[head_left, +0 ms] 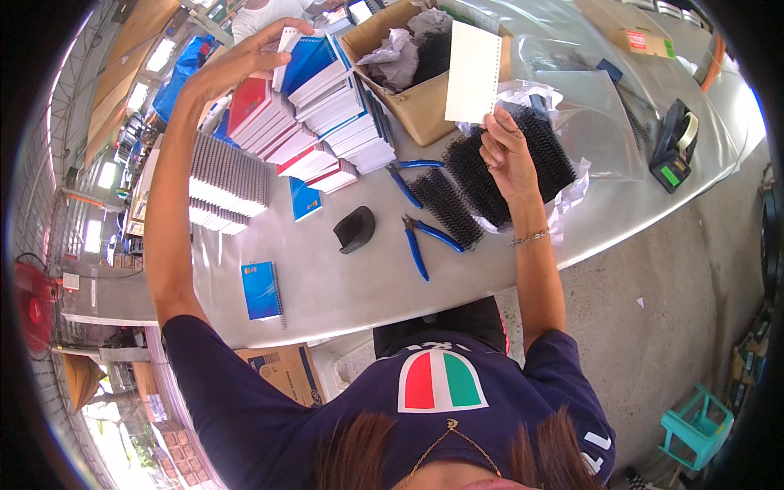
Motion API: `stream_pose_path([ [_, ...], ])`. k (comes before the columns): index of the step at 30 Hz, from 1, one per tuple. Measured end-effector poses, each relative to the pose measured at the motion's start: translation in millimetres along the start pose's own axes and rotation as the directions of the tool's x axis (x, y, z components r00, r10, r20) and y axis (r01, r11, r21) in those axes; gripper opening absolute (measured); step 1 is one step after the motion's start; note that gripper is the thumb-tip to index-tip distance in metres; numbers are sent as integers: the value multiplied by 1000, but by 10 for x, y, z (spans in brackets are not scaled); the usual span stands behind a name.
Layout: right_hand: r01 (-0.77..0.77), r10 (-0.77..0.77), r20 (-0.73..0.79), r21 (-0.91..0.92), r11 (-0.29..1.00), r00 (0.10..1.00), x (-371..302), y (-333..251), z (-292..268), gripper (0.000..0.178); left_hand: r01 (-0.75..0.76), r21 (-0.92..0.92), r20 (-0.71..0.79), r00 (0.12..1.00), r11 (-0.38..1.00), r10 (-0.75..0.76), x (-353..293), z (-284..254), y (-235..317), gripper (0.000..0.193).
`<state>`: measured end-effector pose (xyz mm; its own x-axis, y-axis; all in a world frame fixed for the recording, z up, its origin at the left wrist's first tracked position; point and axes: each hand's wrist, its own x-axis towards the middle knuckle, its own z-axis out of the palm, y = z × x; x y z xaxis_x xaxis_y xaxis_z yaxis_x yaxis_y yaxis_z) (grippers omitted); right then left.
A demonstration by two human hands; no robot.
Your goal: The person unpacks red notebooks from a cardboard box and stacks them on a table. They then take a blue notebook, insert a metal spiral coil into the punched holes, and use pliers to secure the coil ends. The person repeats this process for additional notebooks.
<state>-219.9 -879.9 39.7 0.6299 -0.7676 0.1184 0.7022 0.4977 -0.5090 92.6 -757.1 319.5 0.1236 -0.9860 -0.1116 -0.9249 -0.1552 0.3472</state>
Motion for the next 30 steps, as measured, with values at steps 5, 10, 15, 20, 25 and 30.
stream_pose_path([
  [5,-202,148,216,258,945,965,-9,-59,-46,27,-90,43,51,995,995,88,31,26,89,64],
  [10,-305,84,471,417,856,878,-8,-77,-51,33,-175,233,80,984,957,160,73,35,200,50],
  [15,-319,103,457,425,847,883,-30,-48,-32,39,-207,330,64,978,921,196,100,30,-79,55],
  [20,-275,95,440,365,890,893,-37,-152,-97,29,-183,227,129,979,957,157,386,138,188,68],
  [25,-284,100,456,357,890,885,-37,-67,-38,35,-170,303,90,985,938,149,132,59,182,73],
  [30,-298,124,468,320,899,875,-16,-56,-57,34,-199,159,253,955,967,155,-56,-10,461,64],
])
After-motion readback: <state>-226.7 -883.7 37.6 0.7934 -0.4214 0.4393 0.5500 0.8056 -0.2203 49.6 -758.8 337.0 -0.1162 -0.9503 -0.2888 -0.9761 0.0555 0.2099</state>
